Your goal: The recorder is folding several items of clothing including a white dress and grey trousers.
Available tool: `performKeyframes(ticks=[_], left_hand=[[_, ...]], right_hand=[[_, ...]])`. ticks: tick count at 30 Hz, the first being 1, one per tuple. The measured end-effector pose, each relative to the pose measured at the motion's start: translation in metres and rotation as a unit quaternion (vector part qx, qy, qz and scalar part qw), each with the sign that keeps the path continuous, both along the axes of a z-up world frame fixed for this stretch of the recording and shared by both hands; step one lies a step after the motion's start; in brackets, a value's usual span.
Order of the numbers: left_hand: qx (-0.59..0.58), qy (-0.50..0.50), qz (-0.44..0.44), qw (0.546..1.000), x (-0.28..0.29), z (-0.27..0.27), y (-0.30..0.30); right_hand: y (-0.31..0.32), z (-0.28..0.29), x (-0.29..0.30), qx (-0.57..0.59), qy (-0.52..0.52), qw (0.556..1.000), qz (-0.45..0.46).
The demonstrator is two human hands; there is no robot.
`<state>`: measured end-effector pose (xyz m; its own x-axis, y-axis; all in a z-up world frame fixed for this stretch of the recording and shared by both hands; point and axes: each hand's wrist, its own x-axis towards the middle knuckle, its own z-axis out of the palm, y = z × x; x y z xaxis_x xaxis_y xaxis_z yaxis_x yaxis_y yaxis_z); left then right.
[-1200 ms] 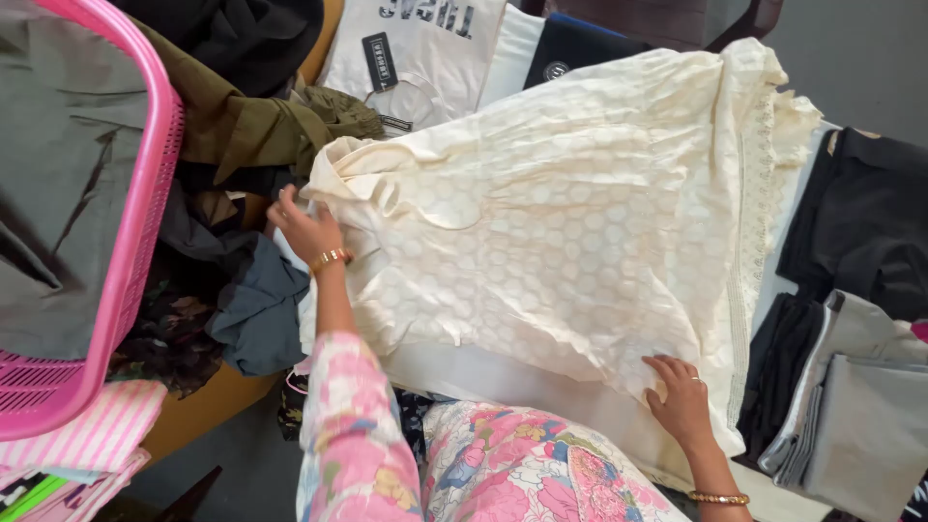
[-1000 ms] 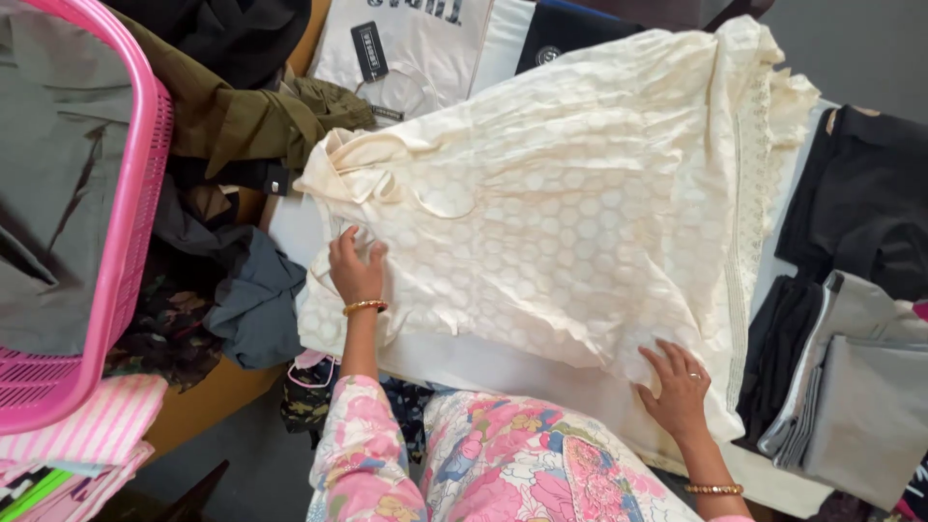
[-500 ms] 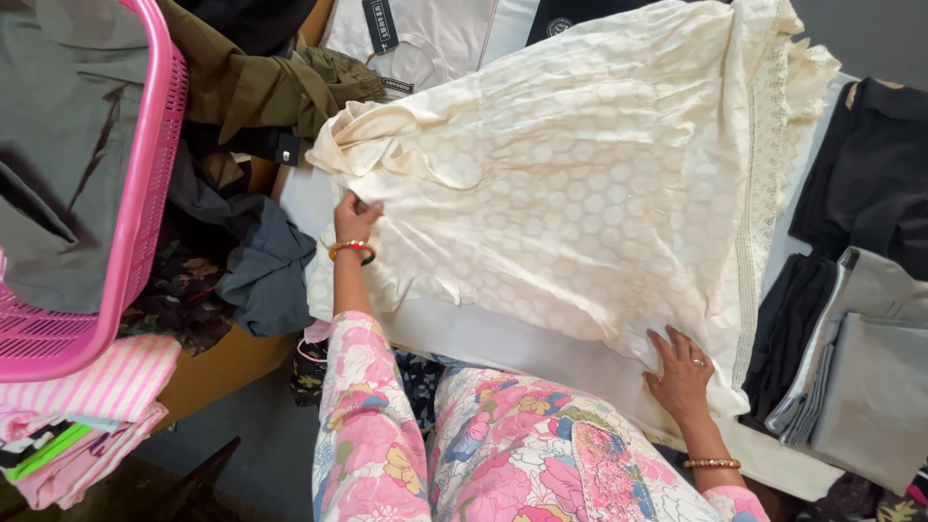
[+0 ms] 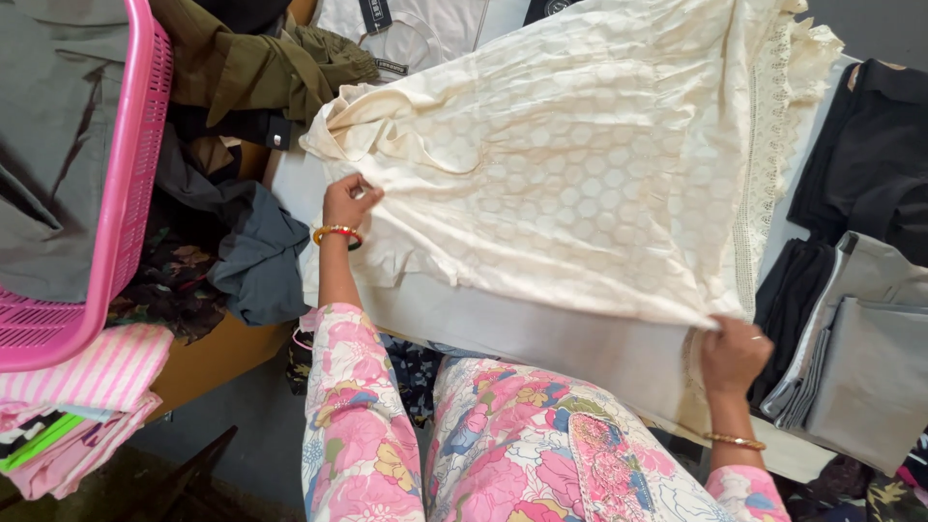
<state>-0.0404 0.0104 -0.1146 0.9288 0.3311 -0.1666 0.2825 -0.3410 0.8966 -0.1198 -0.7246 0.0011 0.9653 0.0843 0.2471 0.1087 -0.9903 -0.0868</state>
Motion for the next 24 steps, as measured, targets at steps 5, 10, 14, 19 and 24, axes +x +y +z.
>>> performKeyframes(ticks=[5, 10, 14, 19, 24], left_hand=[[0.167, 0.107, 0.092, 0.976, 0.014, 0.092, -0.041], [0.428, 0.027, 0.103, 0.898, -0.014, 0.081, -0.079], [0.389, -0.079, 0.093, 0.913, -0.086, 0.039, -0.15], [-0.073, 0.067, 0.182, 0.978, -0.159, -0.008, -0.202], [-0.452, 0.001, 0.493, 0.743, -0.124, 0.036, -0.143]], right_hand=[[0.023, 0.06, 0.05, 0.008, -0.077, 0.997, -0.008], [0.061, 0.061, 0.041, -0.046, -0.079, 0.995, 0.044], [0.096, 0.011, -0.016, 0.133, 0.106, 0.983, 0.071], [0.054, -0.086, -0.051, 0.556, 0.212, 0.796, -0.108], [-0.002, -0.089, -0.005, 0.521, 0.043, 0.807, -0.274]])
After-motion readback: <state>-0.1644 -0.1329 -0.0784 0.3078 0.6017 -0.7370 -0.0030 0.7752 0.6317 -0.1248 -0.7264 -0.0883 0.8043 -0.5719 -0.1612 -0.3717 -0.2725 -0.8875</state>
